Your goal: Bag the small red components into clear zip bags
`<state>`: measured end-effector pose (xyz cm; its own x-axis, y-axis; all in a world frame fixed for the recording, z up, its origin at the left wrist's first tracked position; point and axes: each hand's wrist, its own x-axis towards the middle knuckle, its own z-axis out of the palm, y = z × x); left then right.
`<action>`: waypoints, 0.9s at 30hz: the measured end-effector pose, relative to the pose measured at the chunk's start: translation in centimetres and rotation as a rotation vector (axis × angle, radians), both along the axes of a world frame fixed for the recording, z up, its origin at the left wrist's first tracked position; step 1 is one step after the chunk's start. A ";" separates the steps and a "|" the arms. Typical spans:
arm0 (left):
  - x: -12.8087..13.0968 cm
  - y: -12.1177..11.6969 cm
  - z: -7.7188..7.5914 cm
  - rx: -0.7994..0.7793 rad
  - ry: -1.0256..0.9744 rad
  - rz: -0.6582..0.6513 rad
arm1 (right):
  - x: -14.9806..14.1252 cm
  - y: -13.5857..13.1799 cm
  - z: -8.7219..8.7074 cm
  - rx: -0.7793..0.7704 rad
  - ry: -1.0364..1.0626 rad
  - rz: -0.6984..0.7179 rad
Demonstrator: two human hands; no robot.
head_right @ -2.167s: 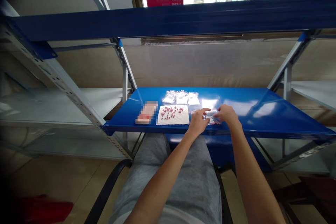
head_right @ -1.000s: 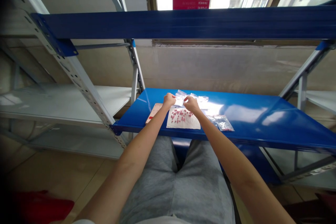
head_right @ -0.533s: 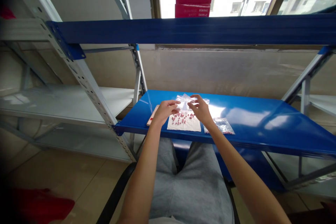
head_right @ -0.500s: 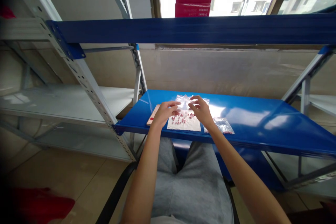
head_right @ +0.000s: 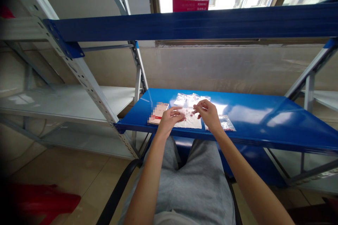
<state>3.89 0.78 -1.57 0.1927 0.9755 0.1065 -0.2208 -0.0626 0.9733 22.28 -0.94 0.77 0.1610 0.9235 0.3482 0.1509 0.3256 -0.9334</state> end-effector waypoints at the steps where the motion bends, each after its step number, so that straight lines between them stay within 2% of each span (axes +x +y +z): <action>1: -0.1 0.0 0.0 -0.002 -0.006 -0.006 | 0.1 -0.1 0.0 0.007 0.004 0.008; 9: -0.9 0.3 -0.2 -0.057 -0.128 -0.072 | 0.5 -0.5 -0.1 0.007 0.031 0.019; 15: -1.4 0.2 0.1 -0.029 0.076 -0.032 | 0.9 -0.7 -0.5 0.013 -0.023 0.052; 23: -2.0 0.3 0.1 0.073 0.214 0.000 | 1.4 -0.4 -0.7 -0.004 -0.027 0.034; 25: -2.1 0.1 0.4 0.103 0.299 0.055 | 1.5 -0.4 -0.7 -0.015 -0.039 0.013; 27: -2.1 -0.3 1.1 0.208 0.414 0.168 | 1.4 -0.4 -0.7 -0.026 -0.067 0.009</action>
